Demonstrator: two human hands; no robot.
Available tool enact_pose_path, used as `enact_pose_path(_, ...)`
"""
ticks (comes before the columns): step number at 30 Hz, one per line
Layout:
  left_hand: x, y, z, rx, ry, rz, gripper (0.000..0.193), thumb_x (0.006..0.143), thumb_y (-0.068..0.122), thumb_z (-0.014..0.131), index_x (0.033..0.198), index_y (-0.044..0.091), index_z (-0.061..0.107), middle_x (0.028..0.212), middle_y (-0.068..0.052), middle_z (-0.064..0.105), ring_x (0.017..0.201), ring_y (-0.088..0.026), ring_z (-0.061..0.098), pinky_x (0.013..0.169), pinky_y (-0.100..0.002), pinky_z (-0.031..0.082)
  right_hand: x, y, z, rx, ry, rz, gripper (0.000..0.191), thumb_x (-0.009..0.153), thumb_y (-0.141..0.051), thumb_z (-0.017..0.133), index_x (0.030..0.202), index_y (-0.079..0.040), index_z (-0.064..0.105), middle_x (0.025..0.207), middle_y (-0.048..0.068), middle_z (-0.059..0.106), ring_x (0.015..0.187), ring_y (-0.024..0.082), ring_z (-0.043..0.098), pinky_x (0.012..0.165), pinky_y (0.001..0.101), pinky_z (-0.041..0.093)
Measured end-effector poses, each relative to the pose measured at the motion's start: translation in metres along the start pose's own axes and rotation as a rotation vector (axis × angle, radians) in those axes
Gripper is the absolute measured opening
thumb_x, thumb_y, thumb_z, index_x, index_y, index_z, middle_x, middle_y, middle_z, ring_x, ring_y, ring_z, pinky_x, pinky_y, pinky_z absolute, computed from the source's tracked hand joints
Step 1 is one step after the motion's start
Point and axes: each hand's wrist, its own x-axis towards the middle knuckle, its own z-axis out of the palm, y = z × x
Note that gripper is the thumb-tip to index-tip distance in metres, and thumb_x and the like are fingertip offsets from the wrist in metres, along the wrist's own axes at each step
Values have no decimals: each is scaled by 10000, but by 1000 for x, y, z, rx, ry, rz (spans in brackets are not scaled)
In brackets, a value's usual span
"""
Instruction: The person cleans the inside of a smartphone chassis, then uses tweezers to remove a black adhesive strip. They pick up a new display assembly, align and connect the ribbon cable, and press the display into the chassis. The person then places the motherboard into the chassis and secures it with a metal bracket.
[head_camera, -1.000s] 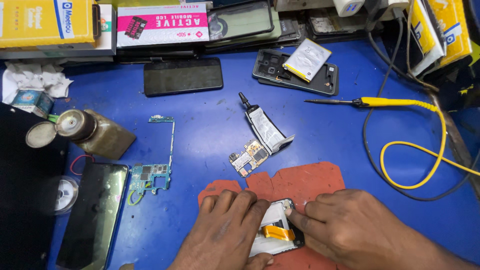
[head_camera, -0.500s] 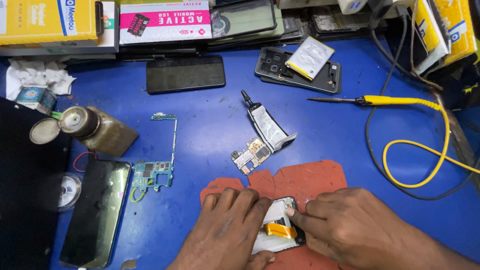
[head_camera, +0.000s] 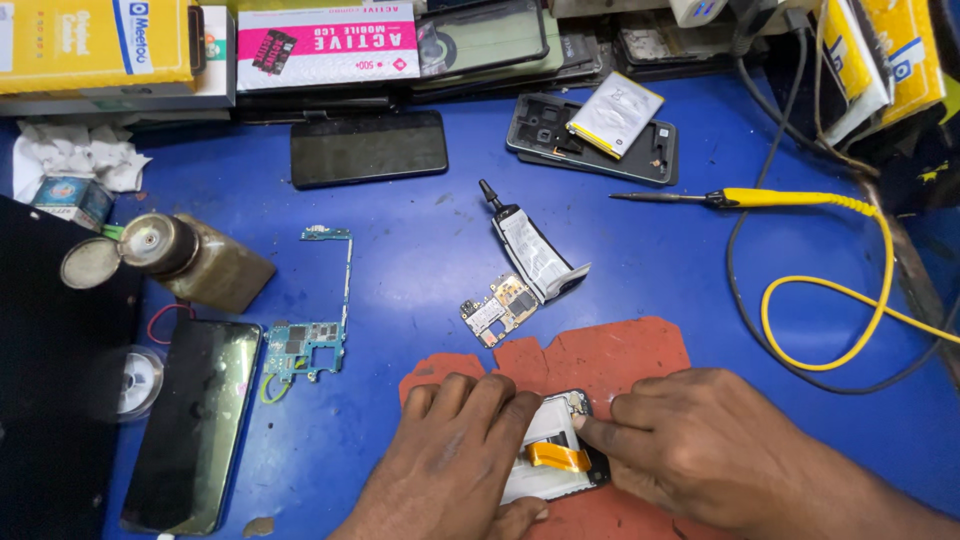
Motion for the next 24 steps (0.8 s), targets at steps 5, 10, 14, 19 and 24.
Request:
enact_pose_path(5,-3,2,0,27,5,4,825,684,438,861,1322,13,554,1148,-172,553,1093,-357,493,919,-543,357,-4,0,6,-76,42,-20,257,777,-228,792,985,-78,781,701,31,629,643,224,657,536,405,516)
enact_pose_path(10,-5,-1,2,44,2,14,836,686,440,858,1324,-4,548,1158,-185,553,1086,-372,494,884,-542,372,-2,4,11,-101,26,-17,238,782,-254,789,964,-101,775,698,32,630,651,236,662,520,404,508)
enact_pose_path(14,-4,0,1,39,27,30,823,702,450,856,1327,9,554,1159,-174,556,1090,-366,498,899,-534,376,-3,4,7,-100,6,-12,249,730,-211,787,936,-69,780,658,52,648,612,251,671,481,415,517)
enact_pose_path(19,-4,3,1,41,13,16,836,681,446,864,1326,15,554,1138,-165,552,1083,-357,498,902,-535,369,-6,3,8,-108,10,2,252,800,-256,793,1007,-113,780,712,31,636,673,235,663,540,405,507)
enact_pose_path(24,-5,0,2,46,20,13,842,657,436,863,1321,18,558,1154,-164,555,1090,-358,500,902,-536,368,-5,3,8,-78,45,-2,248,694,-189,795,916,-78,782,650,44,657,606,243,671,509,407,535)
